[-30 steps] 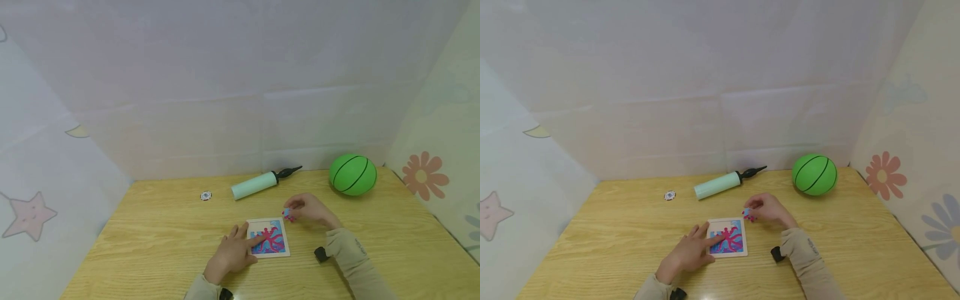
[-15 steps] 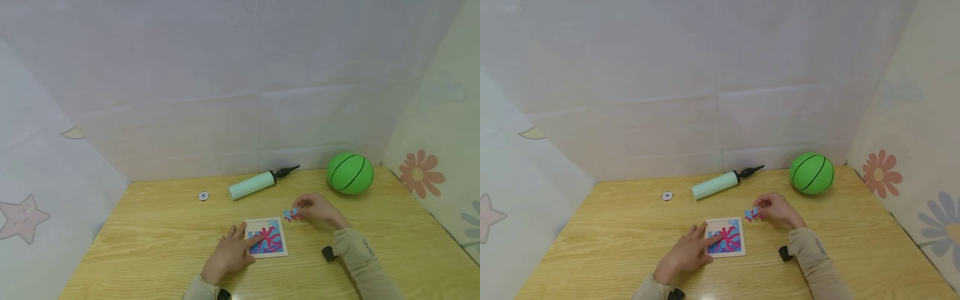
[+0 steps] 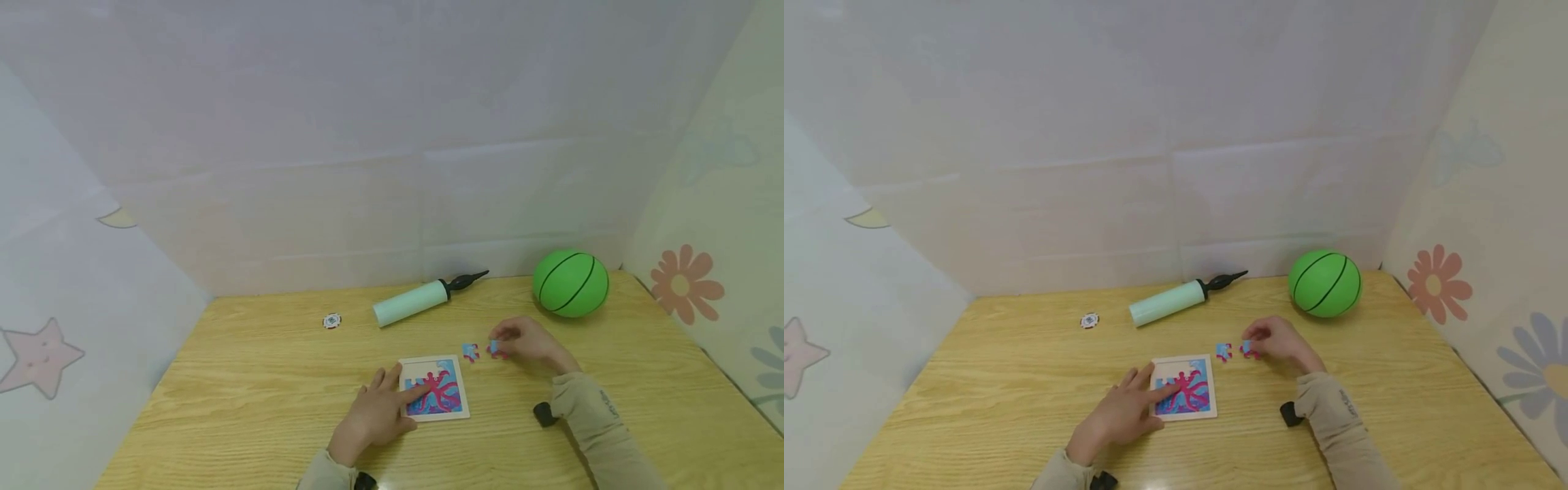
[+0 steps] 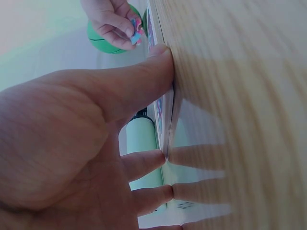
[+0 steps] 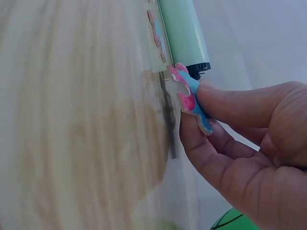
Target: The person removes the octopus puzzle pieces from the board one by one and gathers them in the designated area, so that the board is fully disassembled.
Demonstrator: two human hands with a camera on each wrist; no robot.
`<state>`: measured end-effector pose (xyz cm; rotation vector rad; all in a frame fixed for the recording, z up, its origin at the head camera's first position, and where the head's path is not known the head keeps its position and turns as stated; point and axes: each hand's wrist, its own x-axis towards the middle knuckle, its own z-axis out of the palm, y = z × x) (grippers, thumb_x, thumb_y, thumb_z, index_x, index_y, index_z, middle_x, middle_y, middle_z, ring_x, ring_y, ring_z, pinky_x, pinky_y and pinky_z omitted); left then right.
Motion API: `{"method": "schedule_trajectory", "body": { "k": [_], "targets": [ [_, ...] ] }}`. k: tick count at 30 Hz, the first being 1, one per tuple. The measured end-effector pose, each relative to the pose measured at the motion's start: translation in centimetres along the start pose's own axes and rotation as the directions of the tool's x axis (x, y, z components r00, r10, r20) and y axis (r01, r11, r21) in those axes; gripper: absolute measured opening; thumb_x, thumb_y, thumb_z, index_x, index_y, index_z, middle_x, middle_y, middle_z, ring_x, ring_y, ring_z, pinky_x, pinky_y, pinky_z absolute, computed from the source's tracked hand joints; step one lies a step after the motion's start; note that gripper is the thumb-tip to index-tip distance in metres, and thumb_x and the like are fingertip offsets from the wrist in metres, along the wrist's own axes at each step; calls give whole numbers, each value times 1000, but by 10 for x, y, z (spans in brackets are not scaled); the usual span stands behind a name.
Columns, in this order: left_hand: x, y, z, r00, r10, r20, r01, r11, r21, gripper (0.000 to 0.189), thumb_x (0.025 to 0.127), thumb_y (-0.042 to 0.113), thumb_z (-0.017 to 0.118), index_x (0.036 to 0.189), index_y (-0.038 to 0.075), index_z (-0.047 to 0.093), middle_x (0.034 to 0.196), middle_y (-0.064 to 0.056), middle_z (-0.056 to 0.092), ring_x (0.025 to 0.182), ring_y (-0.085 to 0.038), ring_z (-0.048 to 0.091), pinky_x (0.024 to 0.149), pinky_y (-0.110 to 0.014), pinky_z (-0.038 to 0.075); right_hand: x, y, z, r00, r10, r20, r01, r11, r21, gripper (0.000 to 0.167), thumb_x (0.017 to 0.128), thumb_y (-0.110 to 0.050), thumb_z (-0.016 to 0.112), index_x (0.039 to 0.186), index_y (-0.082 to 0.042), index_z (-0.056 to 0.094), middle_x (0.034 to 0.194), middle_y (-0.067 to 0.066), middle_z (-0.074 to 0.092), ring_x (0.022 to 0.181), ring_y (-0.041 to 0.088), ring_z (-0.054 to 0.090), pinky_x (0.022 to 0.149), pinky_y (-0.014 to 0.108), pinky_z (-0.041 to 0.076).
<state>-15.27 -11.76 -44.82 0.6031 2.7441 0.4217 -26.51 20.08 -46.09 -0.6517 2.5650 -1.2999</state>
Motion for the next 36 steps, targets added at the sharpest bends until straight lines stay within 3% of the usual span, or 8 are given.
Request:
{"method": "schedule_trajectory", "body": {
  "k": [3,10,17,22,36],
  "targets": [
    [0,0,0,1000,-4,5,4,1000,-4,57,90,40,65,143,43,43,156,-16,22,138,-47,24,97,-68,32,-2,3,-2,1000,-4,7,4,1000,7,16,85,2,66,100,8,67,93,14,68,88,22,61,77,32,48],
    [0,0,0,1000,-4,4,4,1000,-10,57,90,40,65,143,43,43,156,-16,21,138,-47,24,97,-68,32,-3,5,-3,998,66,-23,-65,997,36,13,84,2,67,97,5,69,93,11,68,85,18,59,75,31,48],
    [0,-1,1,1000,-5,2,5,1000,-11,57,90,40,65,142,43,44,156,-15,21,138,-47,24,97,-68,32,-2,5,0,990,116,-77,-120,992,-45,9,83,0,70,92,-1,71,90,6,68,83,18,59,75,33,47],
    [-1,0,0,1000,-9,8,9,1000,-8,56,90,40,64,142,43,44,156,-15,22,138,-46,23,97,-68,32,-2,8,1,987,114,-112,-125,988,-90,7,81,-2,72,88,-4,71,86,3,67,80,15,57,73,32,45],
    [0,3,1,1000,-21,7,21,1000,4,56,89,41,65,141,44,44,156,-15,22,138,-46,24,96,-68,32,-3,11,1,990,78,-122,-93,987,-129,7,83,-8,73,89,-5,72,87,3,67,81,16,56,73,34,45]
  ]
}}
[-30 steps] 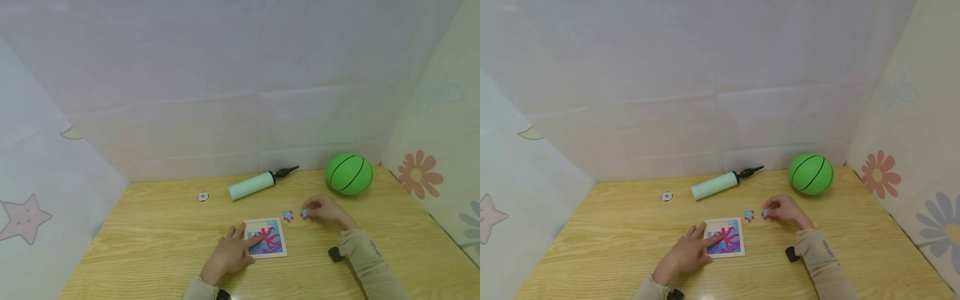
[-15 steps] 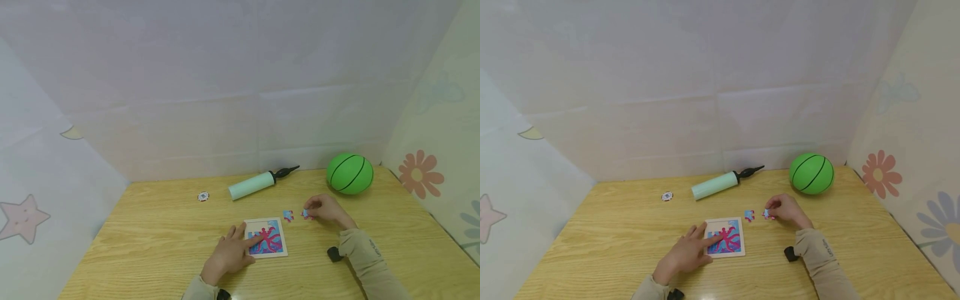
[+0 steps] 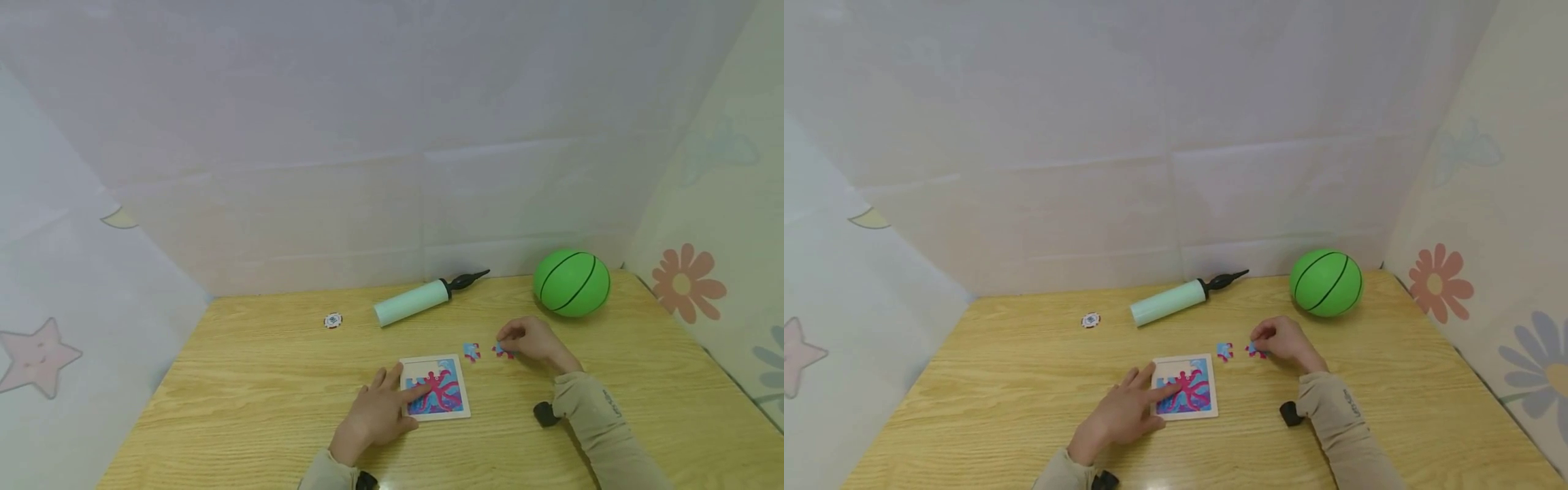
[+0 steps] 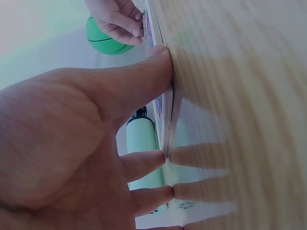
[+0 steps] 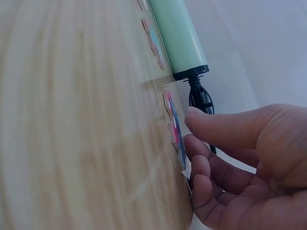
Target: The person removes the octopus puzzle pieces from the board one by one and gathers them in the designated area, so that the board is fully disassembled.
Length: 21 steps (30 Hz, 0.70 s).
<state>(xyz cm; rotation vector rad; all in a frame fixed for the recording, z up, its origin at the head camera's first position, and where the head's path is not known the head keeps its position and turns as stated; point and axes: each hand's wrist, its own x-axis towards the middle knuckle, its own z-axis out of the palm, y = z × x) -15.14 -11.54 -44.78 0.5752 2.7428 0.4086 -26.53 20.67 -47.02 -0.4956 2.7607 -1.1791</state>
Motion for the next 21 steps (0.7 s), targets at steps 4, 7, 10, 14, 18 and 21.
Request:
{"method": "schedule_trajectory", "body": {
  "k": [4,7,10,14,18,21],
  "targets": [
    [0,1,1,1000,-8,-3,8,1000,4,56,90,40,64,142,44,44,156,-16,22,138,-47,25,96,-68,33,2,-2,0,1000,27,-5,-27,1000,-1,8,87,-13,70,92,-7,72,92,3,68,86,18,59,77,37,47],
    [0,2,1,1000,-6,-3,6,1000,-4,56,90,39,64,142,43,43,156,-16,22,138,-48,24,96,-68,32,3,-5,0,1000,25,-20,-25,1000,-3,9,89,-15,68,93,-8,72,93,4,69,88,20,62,79,39,50],
    [0,2,1,1000,-5,3,5,1000,-27,57,90,41,64,143,42,43,156,-17,21,138,-49,23,96,-69,31,4,-9,3,999,-18,-38,17,1000,-17,11,90,-15,67,93,-7,72,91,4,69,86,21,63,79,40,51],
    [0,1,1,1000,9,-6,-9,998,-57,55,90,46,61,143,42,43,157,-17,20,139,-48,20,98,-70,29,5,-16,9,997,-59,-45,59,998,-11,11,90,-14,67,93,-6,73,90,4,70,80,17,64,73,36,52],
    [2,-1,2,999,36,-29,-37,998,-49,52,92,44,60,141,43,45,156,-16,21,139,-46,20,99,-69,29,7,-27,17,998,-63,-1,62,997,52,12,90,-14,67,94,-5,73,90,4,69,77,15,62,66,31,51],
    [3,-3,2,999,43,-27,-44,998,-38,51,92,43,61,140,44,46,156,-16,23,139,-47,22,98,-69,29,7,-37,22,997,-65,42,61,993,99,12,90,-14,67,95,-5,72,91,4,69,80,16,60,69,31,50]
  ]
}}
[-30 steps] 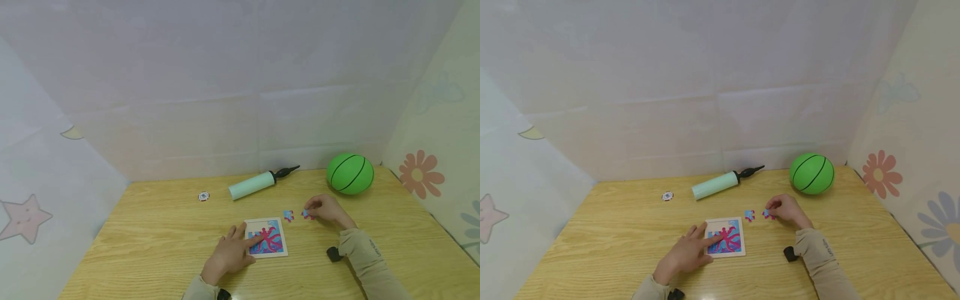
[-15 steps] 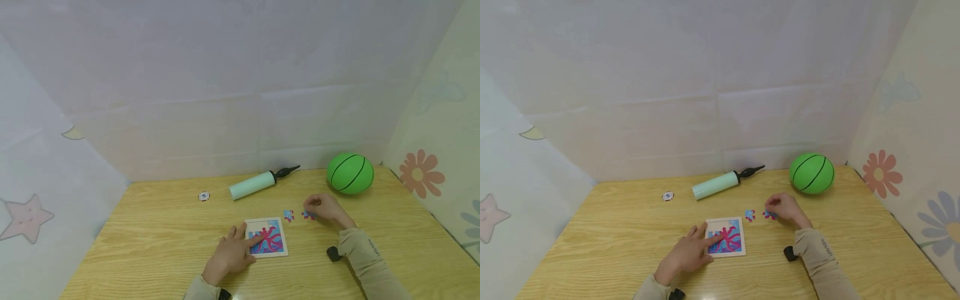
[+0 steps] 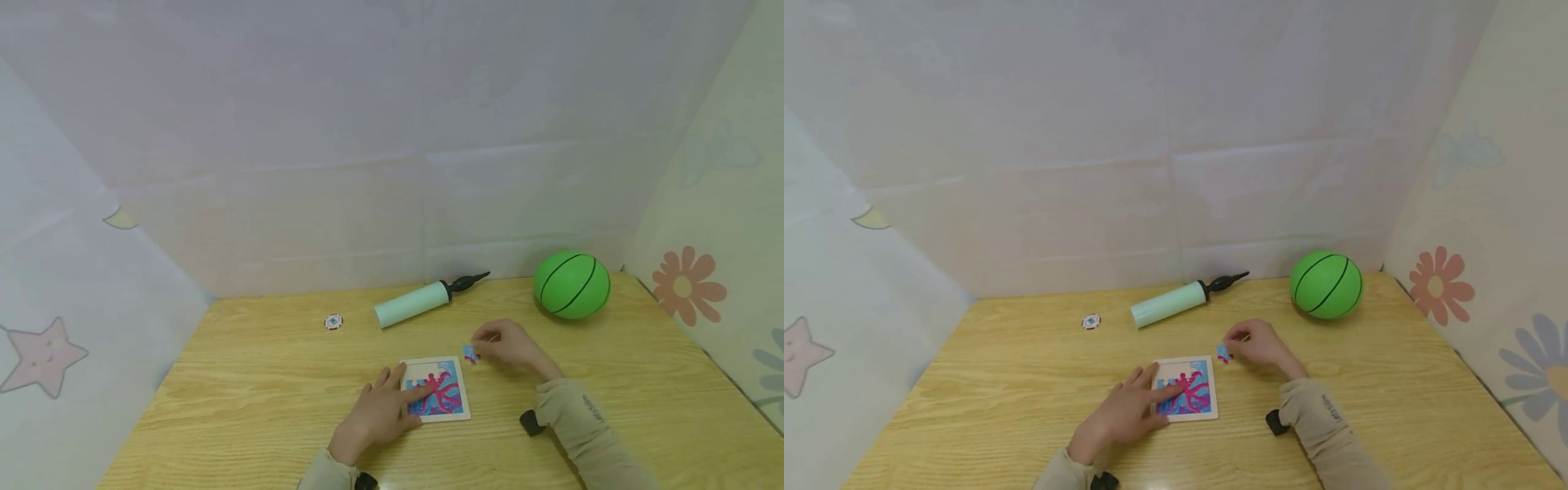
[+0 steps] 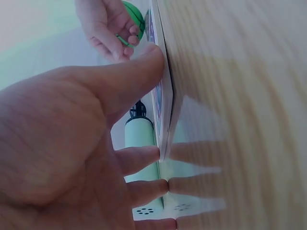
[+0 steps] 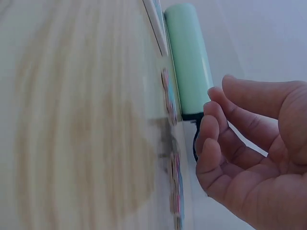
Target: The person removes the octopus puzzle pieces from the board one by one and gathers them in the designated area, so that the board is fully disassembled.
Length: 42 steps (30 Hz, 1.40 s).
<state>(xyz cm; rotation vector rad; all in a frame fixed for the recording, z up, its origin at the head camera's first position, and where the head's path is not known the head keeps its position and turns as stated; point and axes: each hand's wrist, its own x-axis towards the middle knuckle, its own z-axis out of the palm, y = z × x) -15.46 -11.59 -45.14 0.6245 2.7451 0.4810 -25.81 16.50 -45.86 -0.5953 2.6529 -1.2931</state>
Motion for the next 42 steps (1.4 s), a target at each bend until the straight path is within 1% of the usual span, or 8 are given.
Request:
{"method": "schedule_trajectory", "body": {
  "k": [3,6,10,13,19,28,37,42],
  "targets": [
    [1,0,0,1000,-2,3,2,1000,9,50,92,43,61,139,45,46,156,-17,23,139,-47,22,98,-69,30,2,-8,6,999,-30,39,29,999,30,13,90,-14,67,96,-3,72,89,5,69,80,18,61,71,32,50],
    [1,1,0,1000,-14,9,13,1000,14,51,91,43,62,139,46,47,156,-17,23,138,-47,23,98,-69,30,5,-14,13,995,-48,87,42,997,67,16,91,-13,67,98,0,71,86,7,69,75,19,63,66,31,52],
    [1,1,0,999,-29,14,29,1000,13,51,90,43,63,139,47,46,156,-16,22,139,-47,23,98,-68,30,7,-20,20,991,-45,129,36,997,74,15,90,-14,68,96,-1,72,86,5,69,72,15,61,62,28,51],
    [0,2,0,999,-31,11,31,999,11,51,91,43,62,139,47,46,156,-16,22,139,-47,22,98,-68,30,7,-24,23,989,-59,134,55,998,35,13,89,-14,69,94,-3,73,88,2,69,76,12,58,66,27,50],
    [0,3,-1,999,-38,20,38,999,0,51,92,41,62,140,45,46,156,-16,21,139,-47,21,99,-69,29,9,-26,27,979,-89,184,92,996,-6,12,90,-14,68,94,-4,74,92,2,70,84,11,58,76,29,48],
    [-1,3,-1,999,-22,26,21,1000,16,51,93,39,61,141,44,45,156,-17,21,139,-48,21,98,-69,29,7,-24,31,975,-73,210,78,997,-19,8,89,-10,67,91,-7,74,91,-1,70,85,12,58,77,33,49],
    [-2,6,-2,999,-38,27,38,999,10,52,92,39,62,141,44,46,156,-17,22,139,-47,23,99,-68,29,4,-27,30,967,-105,231,117,992,-37,8,88,-10,68,91,-6,74,92,1,70,86,13,60,76,33,50],
    [-2,8,-3,999,-44,25,43,999,7,52,92,39,62,140,44,46,156,-17,22,139,-47,23,99,-68,29,4,-28,30,969,-88,232,102,994,-49,8,88,-12,68,92,-7,74,92,-1,70,86,12,60,77,33,50]
  ]
}}
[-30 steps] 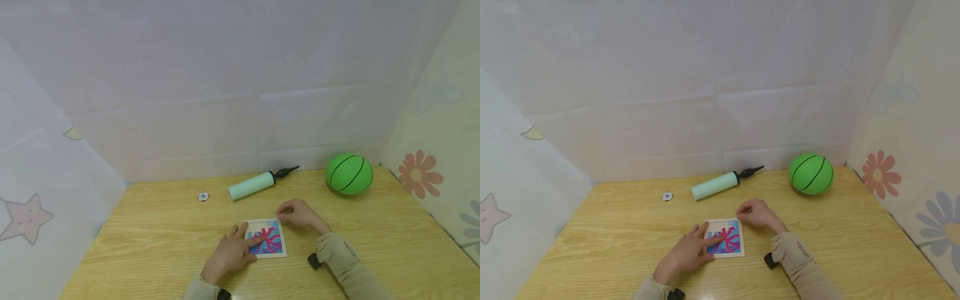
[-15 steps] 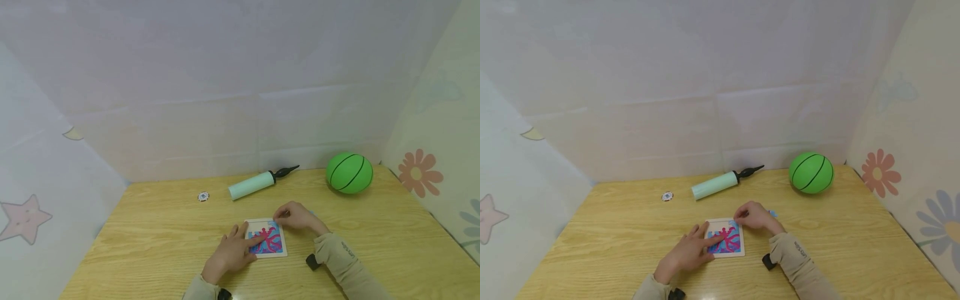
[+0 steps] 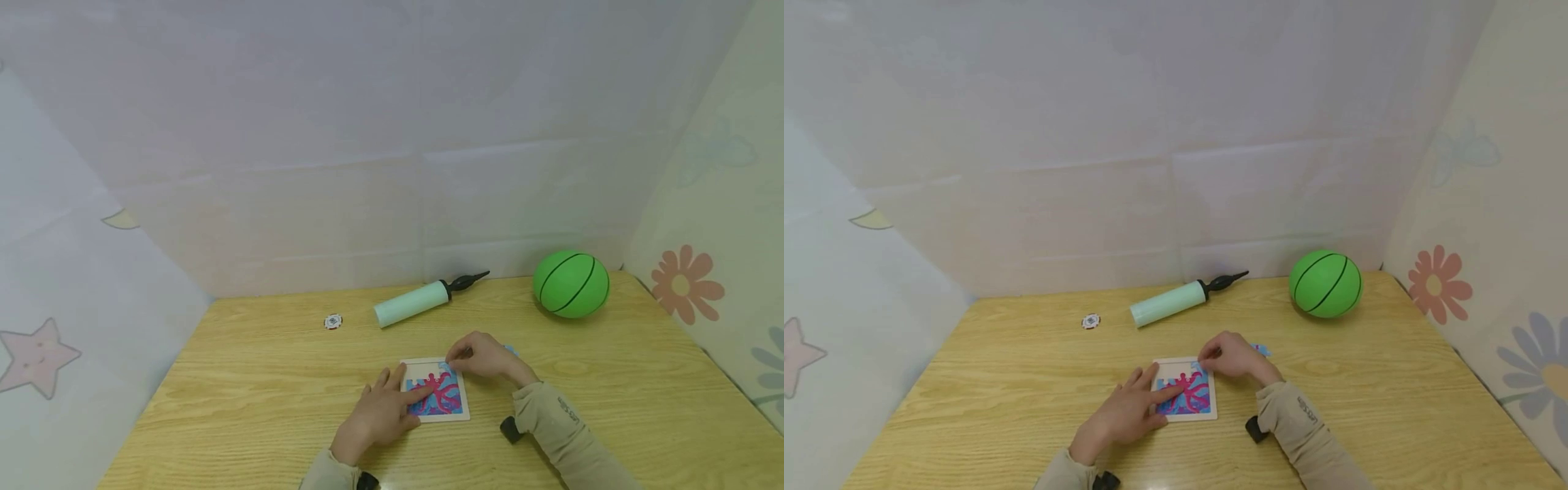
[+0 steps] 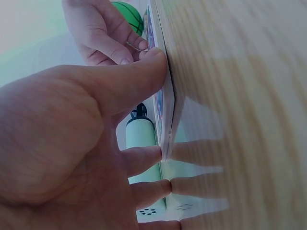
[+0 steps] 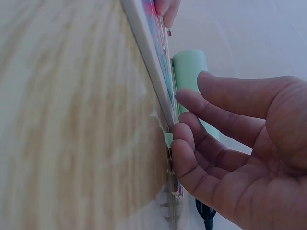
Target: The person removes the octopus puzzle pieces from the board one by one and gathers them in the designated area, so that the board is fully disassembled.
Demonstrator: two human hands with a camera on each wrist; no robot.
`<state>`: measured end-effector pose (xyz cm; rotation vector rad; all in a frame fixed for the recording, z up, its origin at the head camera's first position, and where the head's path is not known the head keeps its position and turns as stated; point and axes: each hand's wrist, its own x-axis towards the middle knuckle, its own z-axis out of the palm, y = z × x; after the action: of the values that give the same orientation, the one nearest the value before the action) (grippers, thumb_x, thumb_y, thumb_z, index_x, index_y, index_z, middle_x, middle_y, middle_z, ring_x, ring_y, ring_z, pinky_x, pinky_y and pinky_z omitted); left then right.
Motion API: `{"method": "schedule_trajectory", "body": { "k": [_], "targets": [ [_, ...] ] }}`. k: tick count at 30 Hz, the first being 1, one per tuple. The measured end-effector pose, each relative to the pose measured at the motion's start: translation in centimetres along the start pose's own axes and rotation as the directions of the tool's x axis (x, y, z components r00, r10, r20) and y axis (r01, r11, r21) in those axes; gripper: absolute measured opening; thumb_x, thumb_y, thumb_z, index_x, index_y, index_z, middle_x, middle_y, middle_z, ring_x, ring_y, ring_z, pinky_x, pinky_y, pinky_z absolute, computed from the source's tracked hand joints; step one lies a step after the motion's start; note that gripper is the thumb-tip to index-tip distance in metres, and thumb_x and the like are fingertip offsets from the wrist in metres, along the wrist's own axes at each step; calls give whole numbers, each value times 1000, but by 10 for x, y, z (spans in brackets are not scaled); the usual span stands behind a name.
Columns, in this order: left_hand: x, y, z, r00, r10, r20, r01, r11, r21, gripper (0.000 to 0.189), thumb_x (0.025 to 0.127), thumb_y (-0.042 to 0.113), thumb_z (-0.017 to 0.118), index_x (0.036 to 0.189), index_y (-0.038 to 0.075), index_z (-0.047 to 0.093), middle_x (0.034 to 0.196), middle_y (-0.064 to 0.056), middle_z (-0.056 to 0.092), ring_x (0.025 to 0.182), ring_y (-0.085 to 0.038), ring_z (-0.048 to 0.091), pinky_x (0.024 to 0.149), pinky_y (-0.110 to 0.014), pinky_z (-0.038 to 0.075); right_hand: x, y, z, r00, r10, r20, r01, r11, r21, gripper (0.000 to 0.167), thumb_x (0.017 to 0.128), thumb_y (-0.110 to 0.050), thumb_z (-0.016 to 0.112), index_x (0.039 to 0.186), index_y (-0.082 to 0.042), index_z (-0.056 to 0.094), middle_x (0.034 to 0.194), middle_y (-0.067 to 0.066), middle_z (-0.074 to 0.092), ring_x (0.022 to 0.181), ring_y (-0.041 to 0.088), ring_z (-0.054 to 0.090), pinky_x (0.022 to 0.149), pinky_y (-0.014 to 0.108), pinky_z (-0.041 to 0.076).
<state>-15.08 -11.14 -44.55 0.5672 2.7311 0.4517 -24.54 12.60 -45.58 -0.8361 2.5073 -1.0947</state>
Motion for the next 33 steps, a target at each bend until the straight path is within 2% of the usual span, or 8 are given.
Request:
{"method": "schedule_trajectory", "body": {
  "k": [29,33],
  "targets": [
    [1,0,1,1000,4,13,-4,1000,-7,52,92,38,62,141,45,45,156,-16,22,139,-47,22,99,-68,29,-3,-9,0,1000,-5,24,7,998,-66,16,91,-11,64,100,-4,75,98,4,72,92,17,63,79,34,51],
    [2,-1,2,1000,0,12,0,1000,2,52,92,39,62,141,45,45,156,-16,22,139,-46,22,99,-68,29,-2,-11,1,1000,-8,22,9,997,-71,16,92,-11,63,99,-3,75,96,3,71,87,14,60,76,31,50]
  ]
}}
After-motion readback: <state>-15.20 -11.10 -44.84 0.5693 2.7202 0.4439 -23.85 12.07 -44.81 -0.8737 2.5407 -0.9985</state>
